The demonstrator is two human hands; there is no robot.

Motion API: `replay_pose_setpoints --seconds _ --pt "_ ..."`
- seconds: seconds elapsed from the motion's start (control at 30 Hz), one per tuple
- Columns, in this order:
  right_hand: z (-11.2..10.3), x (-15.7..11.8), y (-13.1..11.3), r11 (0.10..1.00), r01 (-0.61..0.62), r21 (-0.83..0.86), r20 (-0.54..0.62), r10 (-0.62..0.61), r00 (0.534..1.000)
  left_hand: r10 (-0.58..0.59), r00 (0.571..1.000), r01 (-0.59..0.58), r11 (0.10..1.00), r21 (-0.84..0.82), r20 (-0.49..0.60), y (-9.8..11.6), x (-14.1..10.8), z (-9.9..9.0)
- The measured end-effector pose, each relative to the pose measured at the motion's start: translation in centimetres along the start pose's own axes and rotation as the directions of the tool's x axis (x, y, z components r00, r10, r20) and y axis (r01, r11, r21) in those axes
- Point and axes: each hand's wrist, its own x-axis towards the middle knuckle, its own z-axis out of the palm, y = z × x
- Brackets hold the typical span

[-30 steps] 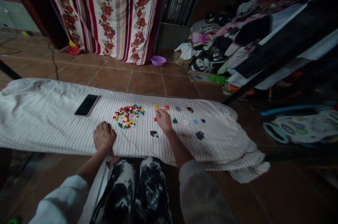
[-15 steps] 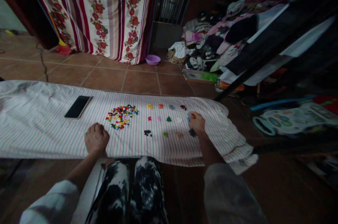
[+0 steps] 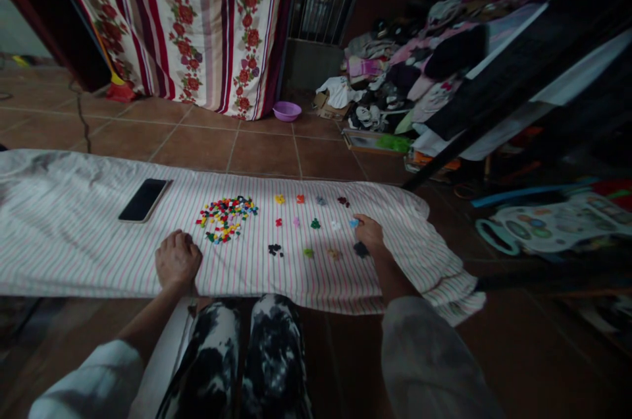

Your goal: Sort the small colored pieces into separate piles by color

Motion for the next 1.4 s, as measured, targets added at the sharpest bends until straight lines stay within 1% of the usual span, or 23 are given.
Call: replay_pose_setpoints --seconds 0.13,0.3,0.47,0.57,0.7,0.8,0.9,0.97,1.03,1.13,1.2,1.3,1.4 --pt "0.2 -0.3 0.0 0.999 0.037 0.022 -0.015 -0.037 0.999 -0.009 1.000 0.009 1.000 -0.024 -0.001 0.1 0.0 0.0" --pt "-0.1 -0.7 -0.4 0.995 0.094 0.040 -0.028 -0.093 0.995 0.004 1.000 -0.004 1.000 -0.006 0.005 0.0 0.0 0.1" --pt "-0.2 -0.8 -0.7 0.995 0.101 0.021 -0.028 -0.101 0.994 0.008 1.000 -0.008 1.000 -0.002 -0.007 -0.2 0.0 0.3" --pt "-0.1 -0.6 -0.4 0.994 0.111 0.020 -0.040 -0.110 0.993 0.015 1.000 -0.016 1.000 -0.015 -0.010 -0.3 0.0 0.5" --pt "0.1 -0.4 0.2 0.992 0.123 0.018 -0.057 -0.122 0.991 -0.003 1.000 0.002 1.000 -0.022 -0.016 -0.3 0.0 0.5" --pt "0.1 -0.1 0.4 0.993 0.121 0.003 -0.045 -0.120 0.992 -0.006 1.000 0.005 1.000 -0.018 -0.025 -0.3 0.0 0.5" --pt "-0.1 0.1 -0.3 0.991 0.130 -0.033 -0.057 -0.132 0.990 0.005 1.000 -0.006 1.000 -0.016 -0.020 -0.3 0.0 0.5" --pt "-0.2 0.2 -1.5 0.983 0.175 -0.051 -0.081 -0.178 0.981 0.010 1.000 -0.010 1.000 -0.017 -0.018 -0.4 0.0 0.6" --pt "-0.1 0.1 -3.5 0.968 0.248 -0.044 -0.084 -0.251 0.964 0.011 1.000 -0.011 1.000 -0.012 -0.020 -0.4 0.0 0.6" --pt "0.6 -0.5 -7.6 0.931 0.363 0.016 -0.048 -0.362 0.931 0.009 1.000 -0.009 1.000 -0.002 -0.027 -0.4 0.0 0.6" --pt "1.6 -1.3 -10.5 0.901 0.428 0.074 0.001 -0.429 0.903 0.013 0.999 -0.012 1.000 0.008 -0.031 -0.4 0.0 0.6" --pt "3.6 -2.7 -14.5 0.848 0.506 0.154 0.096 -0.523 0.847 0.019 0.999 -0.018 1.000 0.025 -0.027 -0.3 0.0 0.6" --pt "5.7 -4.1 -17.8 0.778 0.597 0.197 0.194 -0.628 0.754 0.023 0.999 -0.022 0.999 0.024 -0.023 -0.3 0.0 0.6"
